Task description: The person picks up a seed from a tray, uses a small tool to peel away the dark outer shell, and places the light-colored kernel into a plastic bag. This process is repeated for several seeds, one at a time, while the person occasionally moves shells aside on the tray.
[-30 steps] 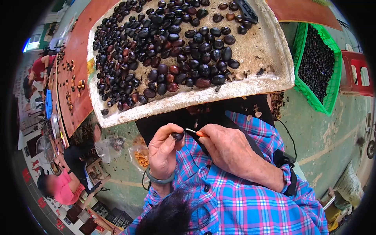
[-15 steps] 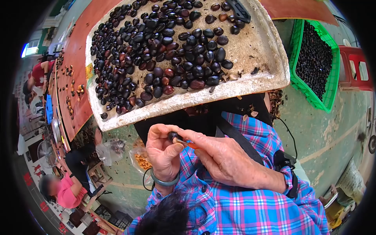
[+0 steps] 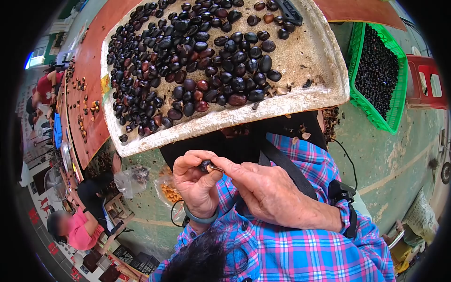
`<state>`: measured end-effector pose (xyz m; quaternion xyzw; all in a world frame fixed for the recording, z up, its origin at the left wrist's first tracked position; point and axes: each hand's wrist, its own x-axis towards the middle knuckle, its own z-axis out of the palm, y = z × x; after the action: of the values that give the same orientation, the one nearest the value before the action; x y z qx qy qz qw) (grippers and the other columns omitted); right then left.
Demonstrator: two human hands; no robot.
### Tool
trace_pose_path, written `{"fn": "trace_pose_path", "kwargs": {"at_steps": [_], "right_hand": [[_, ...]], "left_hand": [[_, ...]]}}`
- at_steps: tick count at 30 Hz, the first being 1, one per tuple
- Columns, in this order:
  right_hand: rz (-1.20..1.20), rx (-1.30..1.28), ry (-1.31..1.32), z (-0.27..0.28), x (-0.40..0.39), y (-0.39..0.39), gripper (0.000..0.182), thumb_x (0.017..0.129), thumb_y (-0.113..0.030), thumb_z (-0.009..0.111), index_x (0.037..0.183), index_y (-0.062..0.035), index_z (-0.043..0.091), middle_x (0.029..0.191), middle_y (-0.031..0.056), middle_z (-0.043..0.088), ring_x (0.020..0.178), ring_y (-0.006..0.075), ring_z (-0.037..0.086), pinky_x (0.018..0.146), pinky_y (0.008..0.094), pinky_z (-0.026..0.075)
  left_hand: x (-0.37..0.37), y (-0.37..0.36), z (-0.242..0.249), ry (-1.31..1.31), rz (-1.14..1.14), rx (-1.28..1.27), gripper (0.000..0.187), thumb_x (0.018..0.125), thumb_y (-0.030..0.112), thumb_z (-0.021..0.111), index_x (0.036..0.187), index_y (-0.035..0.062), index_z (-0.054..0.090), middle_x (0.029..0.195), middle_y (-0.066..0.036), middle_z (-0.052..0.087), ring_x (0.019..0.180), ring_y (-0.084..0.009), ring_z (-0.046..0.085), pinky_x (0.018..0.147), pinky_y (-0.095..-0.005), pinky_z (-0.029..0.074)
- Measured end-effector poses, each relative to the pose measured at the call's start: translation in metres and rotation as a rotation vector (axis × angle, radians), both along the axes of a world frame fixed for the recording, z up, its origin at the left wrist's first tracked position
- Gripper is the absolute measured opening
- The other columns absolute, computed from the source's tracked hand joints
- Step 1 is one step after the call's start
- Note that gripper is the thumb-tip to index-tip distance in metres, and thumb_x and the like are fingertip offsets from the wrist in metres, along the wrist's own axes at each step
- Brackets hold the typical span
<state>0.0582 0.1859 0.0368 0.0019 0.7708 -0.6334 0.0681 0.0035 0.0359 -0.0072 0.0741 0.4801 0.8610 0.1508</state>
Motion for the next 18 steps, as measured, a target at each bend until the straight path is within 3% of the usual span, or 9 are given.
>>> {"fn": "trace_pose_path", "kwargs": {"at_steps": [9, 18], "right_hand": [[0.012, -0.025, -0.007, -0.0026, 0.0006, 0.0012, 0.055, 0.079, 0.002, 0.053, 0.131, -0.008, 0.04, 0.087, 0.0163, 0.06, 0.073, 0.0327, 0.06, 0.06, 0.0398, 0.049], [0.017, 0.117, 0.044, -0.0037, 0.0004, -0.0001, 0.063, 0.075, 0.002, 0.056, 0.133, -0.0123, 0.039, 0.071, 0.0102, 0.052, 0.062, 0.0267, 0.056, 0.052, 0.0363, 0.047]], "left_hand": [[-0.0007, -0.0005, -0.0026, -0.038, -0.006, 0.037, 0.04, 0.065, -0.014, 0.07, 0.095, 0.004, 0.051, 0.099, -0.015, 0.055, 0.089, -0.0175, 0.058, 0.077, -0.0273, 0.051], [0.0003, 0.0028, -0.0004, 0.02, 0.035, -0.014, 0.038, 0.064, -0.013, 0.072, 0.089, 0.0041, 0.049, 0.096, -0.014, 0.055, 0.087, -0.0176, 0.057, 0.075, -0.0271, 0.051]]}}
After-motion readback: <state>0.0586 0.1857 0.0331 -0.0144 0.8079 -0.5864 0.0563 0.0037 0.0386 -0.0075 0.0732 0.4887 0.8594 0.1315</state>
